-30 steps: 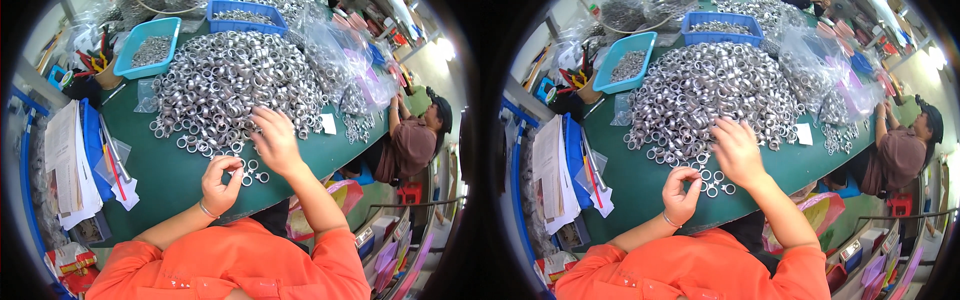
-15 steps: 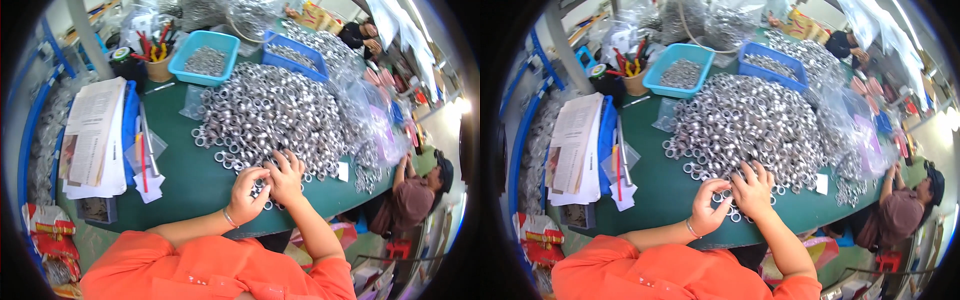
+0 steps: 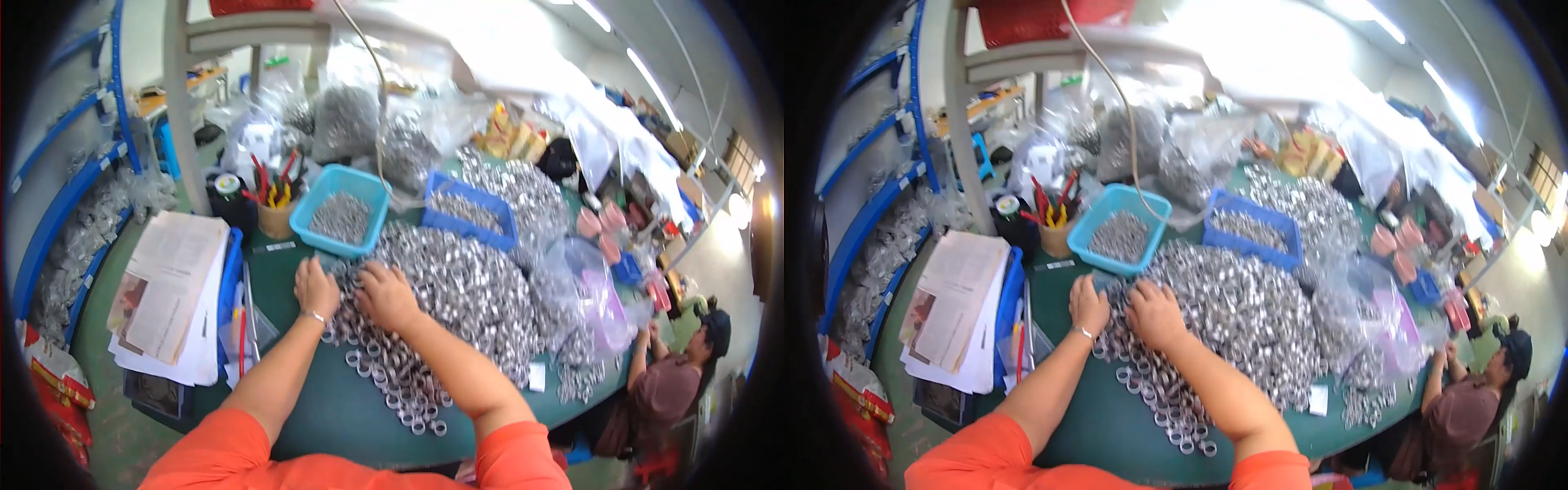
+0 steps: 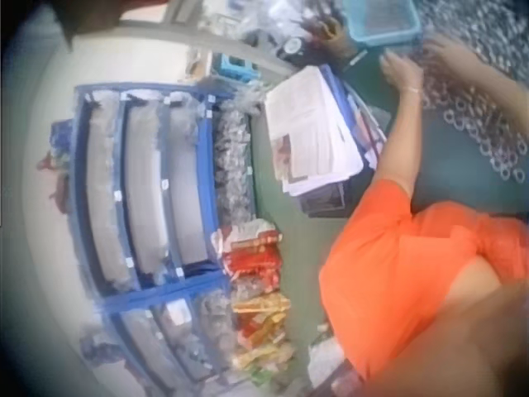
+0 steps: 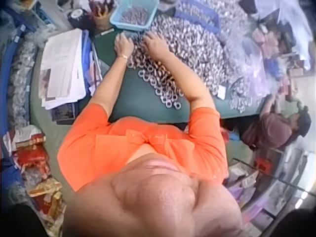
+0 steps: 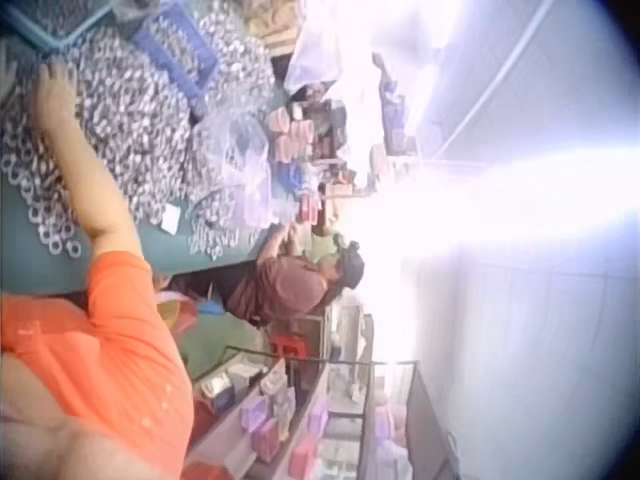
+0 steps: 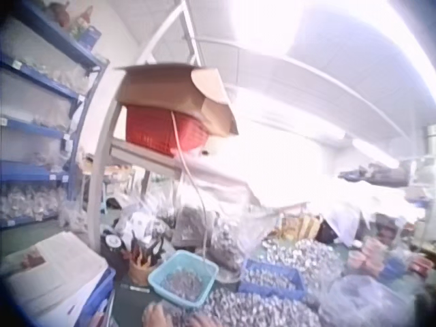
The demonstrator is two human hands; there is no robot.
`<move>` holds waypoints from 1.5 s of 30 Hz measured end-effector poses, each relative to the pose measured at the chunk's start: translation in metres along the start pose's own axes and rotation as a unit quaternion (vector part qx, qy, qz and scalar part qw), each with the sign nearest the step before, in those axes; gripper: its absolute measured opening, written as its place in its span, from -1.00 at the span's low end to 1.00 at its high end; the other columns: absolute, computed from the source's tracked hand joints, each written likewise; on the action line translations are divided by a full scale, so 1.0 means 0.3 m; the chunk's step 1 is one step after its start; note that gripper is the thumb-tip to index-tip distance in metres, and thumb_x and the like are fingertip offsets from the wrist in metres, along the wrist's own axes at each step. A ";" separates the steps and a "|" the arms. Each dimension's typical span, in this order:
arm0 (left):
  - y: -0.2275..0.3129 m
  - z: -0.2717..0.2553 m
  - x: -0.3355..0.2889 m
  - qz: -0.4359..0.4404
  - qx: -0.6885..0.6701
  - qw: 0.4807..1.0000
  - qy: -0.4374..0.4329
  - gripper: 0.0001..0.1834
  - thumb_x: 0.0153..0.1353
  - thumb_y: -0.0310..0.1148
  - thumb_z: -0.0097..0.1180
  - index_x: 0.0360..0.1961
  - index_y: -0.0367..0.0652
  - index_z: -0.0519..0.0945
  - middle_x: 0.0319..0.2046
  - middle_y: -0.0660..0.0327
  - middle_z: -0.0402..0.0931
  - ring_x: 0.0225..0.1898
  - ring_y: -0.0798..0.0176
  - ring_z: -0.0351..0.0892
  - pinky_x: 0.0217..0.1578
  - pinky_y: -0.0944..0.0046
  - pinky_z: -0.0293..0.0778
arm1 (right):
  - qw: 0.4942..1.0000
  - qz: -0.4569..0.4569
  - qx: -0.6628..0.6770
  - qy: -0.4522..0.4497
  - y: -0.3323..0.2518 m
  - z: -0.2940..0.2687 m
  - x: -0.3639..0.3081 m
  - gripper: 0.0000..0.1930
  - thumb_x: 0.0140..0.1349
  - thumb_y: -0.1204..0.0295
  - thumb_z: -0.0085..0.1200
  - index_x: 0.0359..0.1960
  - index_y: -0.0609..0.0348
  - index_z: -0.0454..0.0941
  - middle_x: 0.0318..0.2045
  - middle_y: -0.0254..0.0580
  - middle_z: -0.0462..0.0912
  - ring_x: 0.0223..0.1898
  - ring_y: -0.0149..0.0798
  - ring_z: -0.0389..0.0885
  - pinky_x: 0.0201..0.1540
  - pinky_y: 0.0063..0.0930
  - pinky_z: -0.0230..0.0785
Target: The person picks up metal rings from a large pile on a table and places them one at a time into a pink bag while checking the objects by hand.
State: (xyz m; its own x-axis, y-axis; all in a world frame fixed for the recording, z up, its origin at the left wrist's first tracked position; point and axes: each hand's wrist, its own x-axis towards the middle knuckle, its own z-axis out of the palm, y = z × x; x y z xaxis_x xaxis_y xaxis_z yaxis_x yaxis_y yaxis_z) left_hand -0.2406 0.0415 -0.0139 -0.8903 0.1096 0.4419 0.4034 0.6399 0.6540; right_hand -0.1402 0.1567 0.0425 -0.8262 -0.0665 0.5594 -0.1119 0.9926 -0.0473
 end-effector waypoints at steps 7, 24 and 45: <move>-0.075 -0.060 0.011 -0.013 0.112 0.974 -0.197 -0.78 -0.09 -0.22 0.21 -0.44 -0.10 0.57 -0.38 0.09 0.51 -0.23 -0.02 0.50 -0.23 0.06 0.41 | 0.985 0.020 -0.048 -0.164 0.016 0.111 0.059 -0.65 0.10 0.07 -0.06 -0.19 -0.03 0.55 -0.13 -0.26 0.54 0.02 -0.16 0.38 0.13 -0.08 0.02; 0.002 -0.051 -0.080 0.097 -0.112 0.978 -0.147 -0.74 0.12 -0.22 -0.01 -0.25 -0.15 0.52 -0.18 0.10 0.46 -0.12 0.00 0.43 -0.12 0.10 0.33 | 0.996 -0.055 0.011 -0.065 -0.097 -0.034 -0.128 -0.74 -0.04 0.22 0.12 -0.34 0.06 0.50 -0.39 -0.24 0.51 -0.26 -0.13 0.46 -0.12 -0.19 0.20; 0.171 -0.144 -0.350 0.240 -0.316 0.901 -0.176 -0.88 0.04 -0.38 0.07 -0.47 -0.20 0.49 -0.37 0.07 0.46 -0.29 -0.01 0.46 -0.22 0.13 0.37 | 0.988 0.083 0.038 -0.123 -0.140 -0.358 -0.554 -0.64 0.01 0.33 0.12 -0.10 0.09 0.47 0.04 -0.19 0.41 0.08 -0.13 0.33 0.13 -0.01 -0.01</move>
State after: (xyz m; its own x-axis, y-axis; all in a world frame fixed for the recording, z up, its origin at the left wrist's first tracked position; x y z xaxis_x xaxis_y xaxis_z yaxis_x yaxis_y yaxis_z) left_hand -0.1173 0.0299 -0.0003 -0.5490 0.5634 0.6174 0.7002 -0.0934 0.7078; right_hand 0.0611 0.1370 0.0403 -0.9446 0.0654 0.3215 0.0036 0.9819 -0.1892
